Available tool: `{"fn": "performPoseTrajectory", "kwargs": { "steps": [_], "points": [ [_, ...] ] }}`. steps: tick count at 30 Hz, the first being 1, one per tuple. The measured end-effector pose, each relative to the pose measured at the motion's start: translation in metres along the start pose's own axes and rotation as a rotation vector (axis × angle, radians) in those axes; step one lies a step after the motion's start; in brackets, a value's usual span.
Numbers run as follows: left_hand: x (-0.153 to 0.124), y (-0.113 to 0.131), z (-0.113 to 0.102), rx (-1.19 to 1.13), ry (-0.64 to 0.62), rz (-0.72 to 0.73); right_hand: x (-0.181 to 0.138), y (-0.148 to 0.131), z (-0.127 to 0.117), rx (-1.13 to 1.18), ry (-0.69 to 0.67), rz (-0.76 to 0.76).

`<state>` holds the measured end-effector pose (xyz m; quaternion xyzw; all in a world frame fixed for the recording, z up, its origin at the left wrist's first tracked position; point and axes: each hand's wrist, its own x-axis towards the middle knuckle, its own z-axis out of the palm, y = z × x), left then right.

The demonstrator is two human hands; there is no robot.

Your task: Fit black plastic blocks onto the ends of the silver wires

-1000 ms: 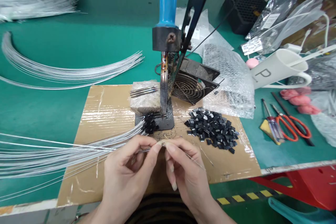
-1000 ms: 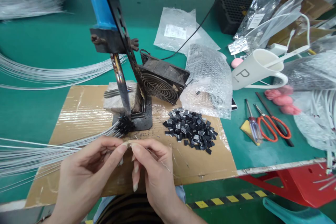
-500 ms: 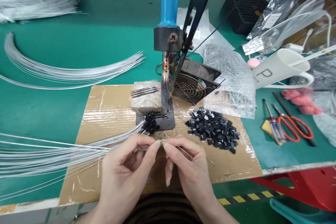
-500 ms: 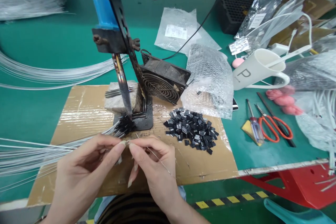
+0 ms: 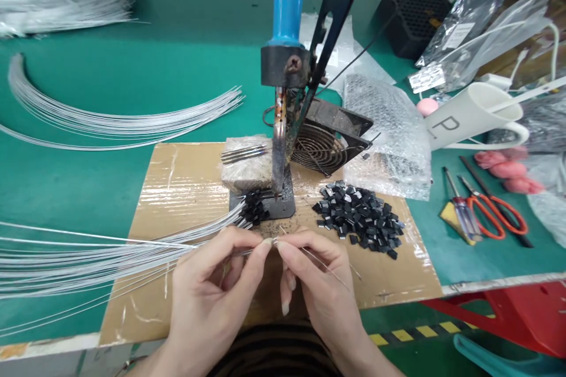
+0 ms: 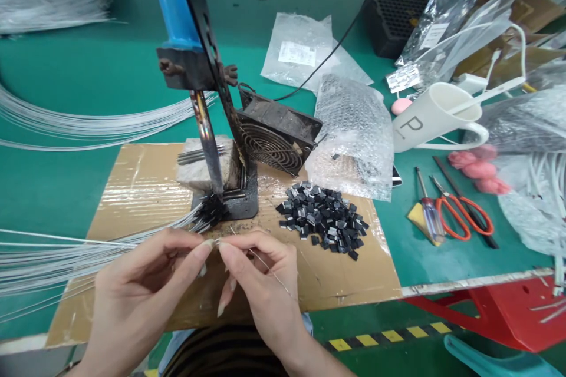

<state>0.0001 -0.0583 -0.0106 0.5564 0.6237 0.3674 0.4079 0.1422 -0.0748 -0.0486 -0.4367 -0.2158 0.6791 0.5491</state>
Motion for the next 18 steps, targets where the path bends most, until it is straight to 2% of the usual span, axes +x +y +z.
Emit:
{"fn": "performPoseTrajectory", "kwargs": {
  "steps": [7,12,18],
  "points": [
    [-0.001,-0.004,-0.001,0.005,-0.022,0.063,0.004,-0.008,-0.001,0.128,-0.038,0.105],
    [-0.002,-0.005,-0.001,0.032,-0.037,0.078,0.005,-0.017,-0.007,0.081,-0.077,0.168],
    [-0.002,-0.008,0.002,0.035,-0.01,0.067,0.005,-0.013,-0.008,0.053,-0.054,0.14]
  ]
}}
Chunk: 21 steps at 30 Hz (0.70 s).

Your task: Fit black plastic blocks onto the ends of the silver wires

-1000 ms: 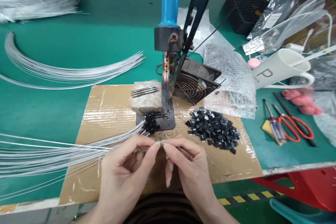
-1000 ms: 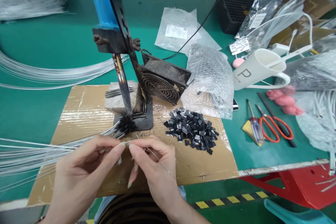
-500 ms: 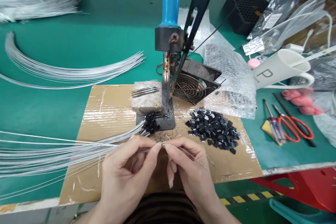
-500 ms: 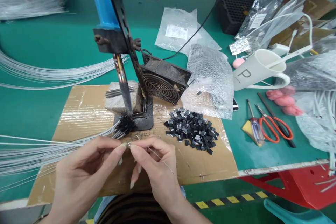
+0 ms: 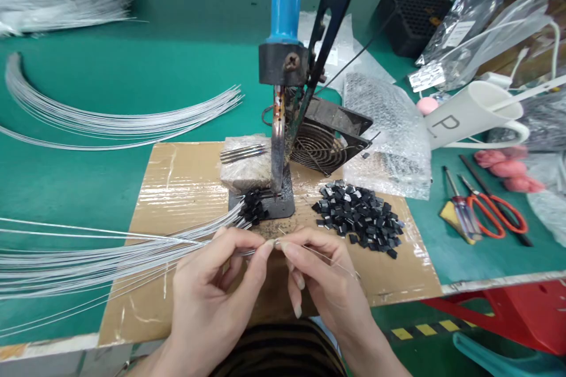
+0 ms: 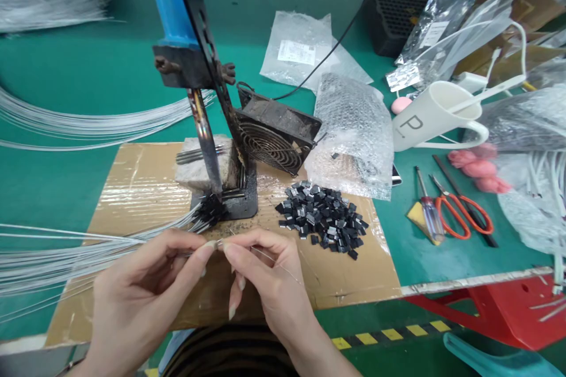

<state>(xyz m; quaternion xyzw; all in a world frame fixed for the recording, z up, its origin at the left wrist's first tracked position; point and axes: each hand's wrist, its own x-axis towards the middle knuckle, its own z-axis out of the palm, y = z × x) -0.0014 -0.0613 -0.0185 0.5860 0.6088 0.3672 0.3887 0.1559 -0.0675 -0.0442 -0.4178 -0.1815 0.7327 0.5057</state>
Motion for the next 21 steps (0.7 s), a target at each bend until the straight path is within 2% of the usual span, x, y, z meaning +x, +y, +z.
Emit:
{"fn": "performPoseTrajectory", "kwargs": {
  "steps": [6,12,21],
  "points": [
    [-0.002,-0.005,0.003,0.044,0.03,0.035,-0.001,0.004,0.003,0.059,0.021,-0.024],
    [-0.003,-0.014,0.003,0.071,0.004,0.173,-0.002,0.007,0.006,0.116,0.036,-0.046],
    [-0.002,-0.013,0.004,0.093,0.024,0.201,-0.002,0.005,0.006,0.099,0.031,-0.017]
  ]
}}
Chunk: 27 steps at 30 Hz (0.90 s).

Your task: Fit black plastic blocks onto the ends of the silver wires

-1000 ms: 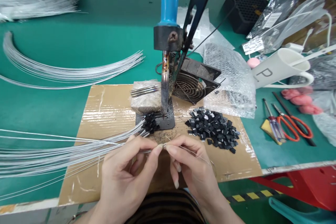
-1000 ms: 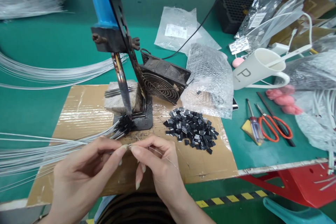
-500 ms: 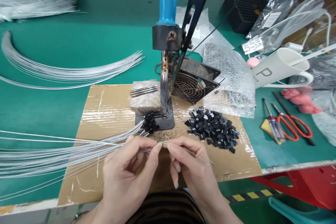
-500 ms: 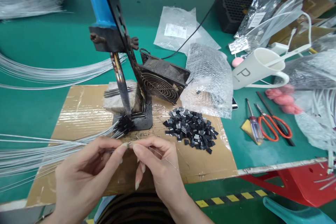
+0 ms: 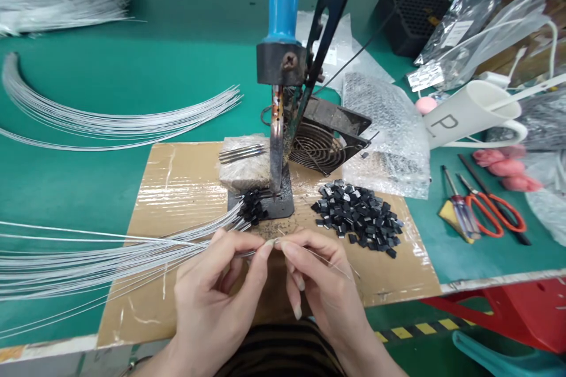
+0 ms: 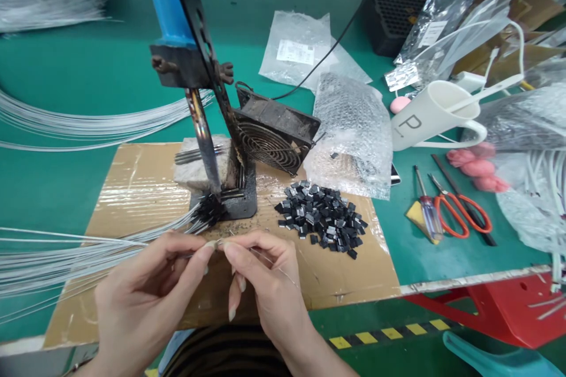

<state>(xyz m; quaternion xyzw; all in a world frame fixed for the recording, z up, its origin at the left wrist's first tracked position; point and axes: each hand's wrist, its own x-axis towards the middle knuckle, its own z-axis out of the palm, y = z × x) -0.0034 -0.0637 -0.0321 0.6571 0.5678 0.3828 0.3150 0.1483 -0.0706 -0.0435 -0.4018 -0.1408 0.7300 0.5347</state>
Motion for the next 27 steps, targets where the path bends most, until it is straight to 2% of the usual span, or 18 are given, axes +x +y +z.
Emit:
{"fn": "performPoseTrajectory", "kwargs": {
  "steps": [6,13,17,20,21,24,25,27],
  "points": [
    [0.0,0.0,0.002,-0.017,0.027,0.03,-0.002,0.002,0.001,0.011,0.029,-0.02],
    [-0.002,0.002,0.005,-0.05,0.033,-0.03,-0.005,0.014,0.011,0.069,0.081,-0.042],
    [-0.001,0.0,0.003,-0.071,0.029,-0.099,-0.007,0.011,0.004,-0.02,0.065,-0.085],
    [0.001,0.003,0.002,-0.084,0.052,-0.178,-0.008,-0.003,-0.016,-0.345,0.066,-0.303],
    [0.001,0.005,0.002,-0.096,0.062,-0.216,-0.008,-0.009,-0.024,-0.532,0.142,-0.439],
    [0.003,0.011,0.002,-0.133,0.078,-0.324,-0.003,-0.026,-0.048,-1.18,0.32,-0.723],
    [0.003,0.012,0.002,-0.136,0.079,-0.339,0.0,-0.029,-0.054,-1.355,0.309,-0.816],
    [0.003,0.014,0.001,-0.124,0.077,-0.345,0.003,-0.033,-0.061,-1.552,0.274,-0.911]
  ]
}}
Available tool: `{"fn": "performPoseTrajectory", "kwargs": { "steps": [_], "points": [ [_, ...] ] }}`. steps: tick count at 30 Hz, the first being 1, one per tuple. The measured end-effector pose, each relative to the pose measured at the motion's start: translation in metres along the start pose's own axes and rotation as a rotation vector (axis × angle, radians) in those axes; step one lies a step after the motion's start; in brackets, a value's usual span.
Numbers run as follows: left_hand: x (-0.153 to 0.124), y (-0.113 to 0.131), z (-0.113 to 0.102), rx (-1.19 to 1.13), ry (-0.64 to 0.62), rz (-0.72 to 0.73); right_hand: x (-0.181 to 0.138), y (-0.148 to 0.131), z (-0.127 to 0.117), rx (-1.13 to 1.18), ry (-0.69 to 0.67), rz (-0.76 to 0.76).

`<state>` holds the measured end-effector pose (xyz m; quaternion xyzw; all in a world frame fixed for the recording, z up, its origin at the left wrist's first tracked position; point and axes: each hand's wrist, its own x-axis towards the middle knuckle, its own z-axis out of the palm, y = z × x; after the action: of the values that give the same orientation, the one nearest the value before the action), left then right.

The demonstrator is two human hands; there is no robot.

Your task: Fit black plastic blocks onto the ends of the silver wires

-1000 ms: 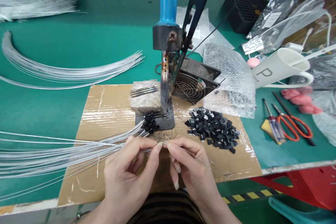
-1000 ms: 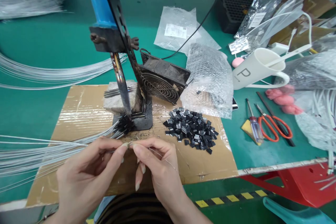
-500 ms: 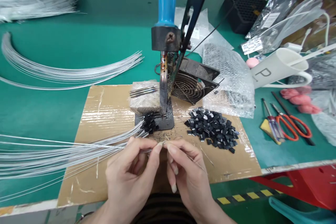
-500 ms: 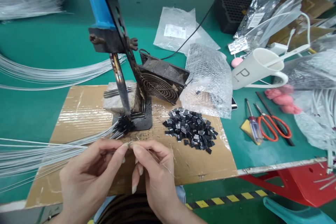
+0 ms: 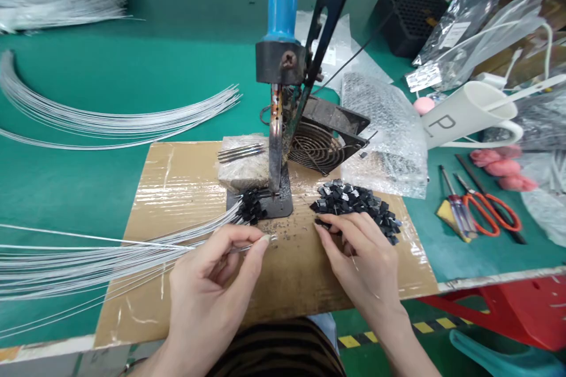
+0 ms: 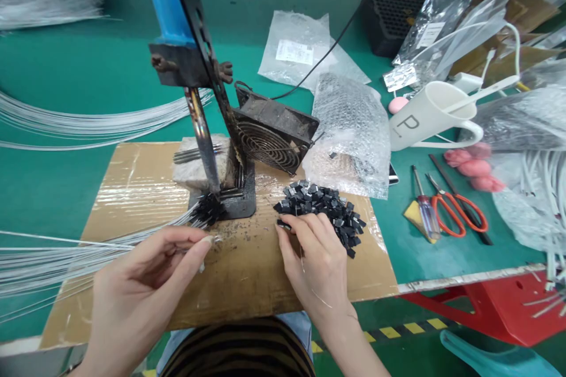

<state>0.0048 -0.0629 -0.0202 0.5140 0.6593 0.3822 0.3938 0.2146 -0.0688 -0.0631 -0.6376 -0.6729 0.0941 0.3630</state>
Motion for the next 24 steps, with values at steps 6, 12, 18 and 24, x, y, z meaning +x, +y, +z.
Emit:
{"fn": "performPoseTrajectory", "kwargs": {
  "steps": [6,12,18,24],
  "points": [
    [0.003,-0.002,-0.005,0.069,-0.024,0.077,-0.006,-0.005,0.003,-0.039,0.042,-0.025],
    [0.004,-0.002,-0.006,0.098,-0.023,0.077,-0.008,-0.02,0.003,0.334,0.079,0.285],
    [0.007,-0.008,-0.012,0.183,-0.061,0.148,0.003,-0.038,0.005,0.664,0.024,0.425],
    [0.014,0.001,-0.013,0.11,-0.106,0.102,0.008,-0.056,0.01,0.973,-0.055,0.621]
  ]
}}
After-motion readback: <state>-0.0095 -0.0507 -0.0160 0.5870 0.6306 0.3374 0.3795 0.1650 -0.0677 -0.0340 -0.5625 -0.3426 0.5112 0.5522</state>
